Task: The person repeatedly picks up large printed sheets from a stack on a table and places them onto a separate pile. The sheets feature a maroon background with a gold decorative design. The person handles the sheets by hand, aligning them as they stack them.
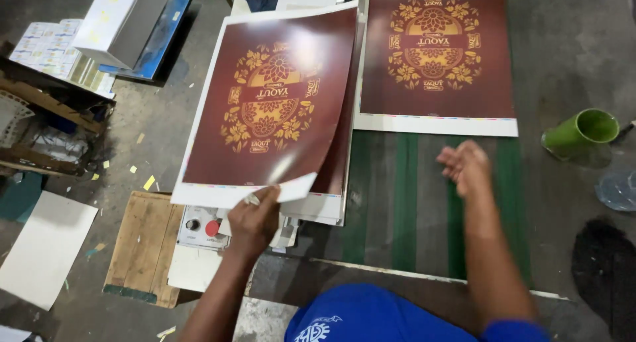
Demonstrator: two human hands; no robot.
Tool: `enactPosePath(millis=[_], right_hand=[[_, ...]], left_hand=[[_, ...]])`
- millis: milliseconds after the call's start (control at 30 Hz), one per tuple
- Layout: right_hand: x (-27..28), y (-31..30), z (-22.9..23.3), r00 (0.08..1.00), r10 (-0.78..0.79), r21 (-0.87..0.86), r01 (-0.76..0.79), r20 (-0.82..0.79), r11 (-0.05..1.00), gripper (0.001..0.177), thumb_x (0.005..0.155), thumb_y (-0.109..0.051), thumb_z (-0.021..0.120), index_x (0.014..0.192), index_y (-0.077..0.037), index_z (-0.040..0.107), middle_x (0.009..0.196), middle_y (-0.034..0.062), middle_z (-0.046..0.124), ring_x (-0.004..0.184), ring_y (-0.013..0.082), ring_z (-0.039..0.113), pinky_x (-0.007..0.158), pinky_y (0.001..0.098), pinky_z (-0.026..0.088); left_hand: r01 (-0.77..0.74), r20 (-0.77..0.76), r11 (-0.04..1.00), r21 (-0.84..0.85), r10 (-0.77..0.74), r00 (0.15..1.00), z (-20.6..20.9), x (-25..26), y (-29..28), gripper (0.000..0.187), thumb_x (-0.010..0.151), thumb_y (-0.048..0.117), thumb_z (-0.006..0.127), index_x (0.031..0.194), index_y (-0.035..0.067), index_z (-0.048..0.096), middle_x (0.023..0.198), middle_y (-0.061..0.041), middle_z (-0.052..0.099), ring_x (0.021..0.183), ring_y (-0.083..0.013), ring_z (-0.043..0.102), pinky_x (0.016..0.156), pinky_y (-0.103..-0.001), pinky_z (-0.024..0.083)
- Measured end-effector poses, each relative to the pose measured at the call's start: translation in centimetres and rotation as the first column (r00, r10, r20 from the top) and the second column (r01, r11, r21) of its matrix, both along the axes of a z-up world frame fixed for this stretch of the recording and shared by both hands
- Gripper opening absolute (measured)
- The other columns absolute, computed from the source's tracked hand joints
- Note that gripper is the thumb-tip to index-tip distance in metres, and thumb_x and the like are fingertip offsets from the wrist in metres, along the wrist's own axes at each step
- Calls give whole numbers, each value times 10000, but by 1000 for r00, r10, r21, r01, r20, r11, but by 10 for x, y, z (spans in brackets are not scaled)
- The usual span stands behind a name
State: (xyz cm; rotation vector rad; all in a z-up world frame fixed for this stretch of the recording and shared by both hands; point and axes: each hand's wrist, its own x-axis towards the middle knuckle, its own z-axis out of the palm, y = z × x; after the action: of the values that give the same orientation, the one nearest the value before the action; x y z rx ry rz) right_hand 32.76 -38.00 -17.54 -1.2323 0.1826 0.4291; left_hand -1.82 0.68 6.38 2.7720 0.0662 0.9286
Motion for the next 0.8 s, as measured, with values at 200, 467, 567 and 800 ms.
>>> enactPosePath(millis=[200,467,567,800], right_hand=[[-172,61,69,906,405,-8,-407,121,913,513,958,-246,660,1415,-74,504,1157,125,730,959,222,724,670,341,564],[-221,49,45,945,315,406,-253,-92,878,345,1023,-157,601,1320,9,548,1053,156,721,845,256,715,689,398,613],[-204,9,64,999,-29,249,24,15,968,294,1008,-111,608,1298,-89,564,972,58,673,728,144,665,526,329,594],[-189,-120,39,961,-246,-7,249,128,969,188,1074,-121,628,1247,-99,557,934,24,646,706,126,622,510,292,510]], left_hand=[[317,131,944,-92,-304,944,-15,20,-66,305,853,37,747,1152,-9,706,1157,-181,737,1051,-326,744,890,-414,606],[518,-117,849,-105,-528,841,-38,45,-118,398,887,303,761,1107,-14,667,1269,-218,681,1224,-368,647,1055,-489,490],[478,-249,878,-3,-464,850,-45,45,-79,486,863,310,767,1221,12,630,1267,-176,662,1237,-340,615,1065,-512,461],[301,-434,952,62,-246,867,-24,35,13,858,701,514,818,1294,-52,563,1426,-263,523,1366,-438,466,1085,-553,362]])
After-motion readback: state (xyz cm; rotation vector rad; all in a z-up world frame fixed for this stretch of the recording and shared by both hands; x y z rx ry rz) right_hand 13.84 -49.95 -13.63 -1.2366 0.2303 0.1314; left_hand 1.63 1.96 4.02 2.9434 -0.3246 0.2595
